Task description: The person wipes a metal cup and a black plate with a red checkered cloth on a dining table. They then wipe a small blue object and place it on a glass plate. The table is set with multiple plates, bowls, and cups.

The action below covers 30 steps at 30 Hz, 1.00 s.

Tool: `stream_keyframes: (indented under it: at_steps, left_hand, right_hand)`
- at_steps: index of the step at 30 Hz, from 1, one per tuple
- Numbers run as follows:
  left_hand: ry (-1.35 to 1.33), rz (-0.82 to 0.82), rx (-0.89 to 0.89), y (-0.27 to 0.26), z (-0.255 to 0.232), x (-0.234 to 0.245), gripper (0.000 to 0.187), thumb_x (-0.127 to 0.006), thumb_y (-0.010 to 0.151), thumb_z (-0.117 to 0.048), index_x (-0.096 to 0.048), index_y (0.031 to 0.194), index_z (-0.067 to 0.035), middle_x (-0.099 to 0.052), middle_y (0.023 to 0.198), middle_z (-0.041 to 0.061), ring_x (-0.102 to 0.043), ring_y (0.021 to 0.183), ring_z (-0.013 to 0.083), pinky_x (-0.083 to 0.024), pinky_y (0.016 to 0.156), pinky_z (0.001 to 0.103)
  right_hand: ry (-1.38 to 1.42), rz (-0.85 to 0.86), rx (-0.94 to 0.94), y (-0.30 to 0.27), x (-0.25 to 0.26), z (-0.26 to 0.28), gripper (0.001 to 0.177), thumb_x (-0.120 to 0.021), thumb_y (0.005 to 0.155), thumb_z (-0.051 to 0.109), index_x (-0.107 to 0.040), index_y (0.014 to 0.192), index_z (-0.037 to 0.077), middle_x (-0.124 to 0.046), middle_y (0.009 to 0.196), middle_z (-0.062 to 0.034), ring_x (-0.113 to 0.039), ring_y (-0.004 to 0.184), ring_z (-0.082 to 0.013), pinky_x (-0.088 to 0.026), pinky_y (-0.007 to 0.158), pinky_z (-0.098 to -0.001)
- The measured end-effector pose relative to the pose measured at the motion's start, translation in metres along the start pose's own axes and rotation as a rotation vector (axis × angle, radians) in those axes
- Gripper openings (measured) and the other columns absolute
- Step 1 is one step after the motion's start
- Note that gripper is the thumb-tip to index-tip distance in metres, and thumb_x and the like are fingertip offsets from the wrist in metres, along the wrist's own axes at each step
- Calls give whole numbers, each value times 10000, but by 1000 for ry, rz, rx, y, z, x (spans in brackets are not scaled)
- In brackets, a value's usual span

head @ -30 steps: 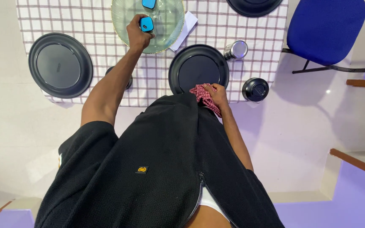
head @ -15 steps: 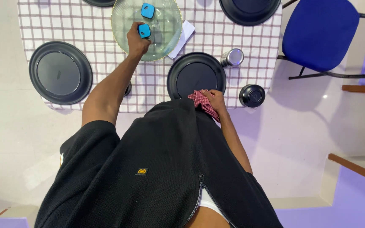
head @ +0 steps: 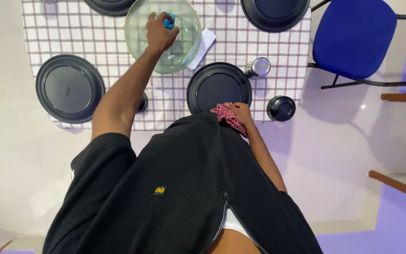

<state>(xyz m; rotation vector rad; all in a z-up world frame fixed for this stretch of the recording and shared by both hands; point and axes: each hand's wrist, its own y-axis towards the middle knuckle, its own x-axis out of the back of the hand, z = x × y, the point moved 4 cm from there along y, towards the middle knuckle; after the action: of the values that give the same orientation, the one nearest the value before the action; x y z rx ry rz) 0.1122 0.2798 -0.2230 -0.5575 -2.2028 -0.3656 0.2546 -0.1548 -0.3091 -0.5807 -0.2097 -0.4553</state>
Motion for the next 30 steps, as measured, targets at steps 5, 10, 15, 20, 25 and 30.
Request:
stream_keyframes:
  at_steps: [5, 10, 15, 20, 25, 30]
  left_hand:
    - [-54, 168, -22, 20, 4, -8, 454, -878, 781, -243, -585, 1106, -124, -564, 1237, 203, -588, 1103, 436, -500, 922, 518]
    - [-117, -9, -125, 25, 15, -19, 411, -827, 725, -82, -543, 1022, -78, -603, 1032, 175, -590, 987, 408, -493, 853, 520]
    - [-407, -21, -205, 15, -22, 6, 428, -801, 708, -33, -484, 995, -49, -598, 880, 167, -620, 811, 355, -527, 744, 442]
    - [-593, -204, -190, -36, -86, 66, 464, -841, 814, -105, -580, 1195, -52, -668, 1016, 96, -704, 952, 224, -599, 886, 348]
    - [-917, -249, 82, -139, -79, 103, 570, -856, 835, -97, -476, 1258, -62, -637, 1246, 98, -640, 1186, 231, -587, 921, 396]
    - [-1759, 119, 554, -246, -72, 84, 544, -678, 957, -276, -497, 1362, 38, -670, 1137, 170, -694, 1011, 262, -635, 869, 407]
  right_hand:
    - [31, -22, 25, -3, -2, -2, 420, -733, 956, 358, -739, 813, -37, -681, 683, -43, -557, 658, -65, -457, 589, -283]
    - [55, -9, 7, -2, -4, 1, 511, -736, 1003, 368, -654, 739, -62, -567, 651, -27, -471, 640, -79, -396, 553, -309]
    - [86, -1, 5, -11, -1, 13, 433, -722, 953, 369, -714, 770, -24, -644, 664, 8, -532, 633, -61, -438, 557, -279]
    - [135, 5, -60, -13, 1, 29, 446, -725, 942, 383, -750, 787, -34, -664, 679, -10, -540, 643, -69, -456, 582, -282]
    - [92, 28, -139, -11, 3, 33, 444, -708, 957, 391, -780, 846, -33, -709, 718, -43, -593, 647, -96, -480, 603, -281]
    - [279, 150, -213, -9, 3, 36, 409, -685, 961, 348, -787, 971, -48, -784, 838, -95, -709, 699, -137, -558, 634, -279]
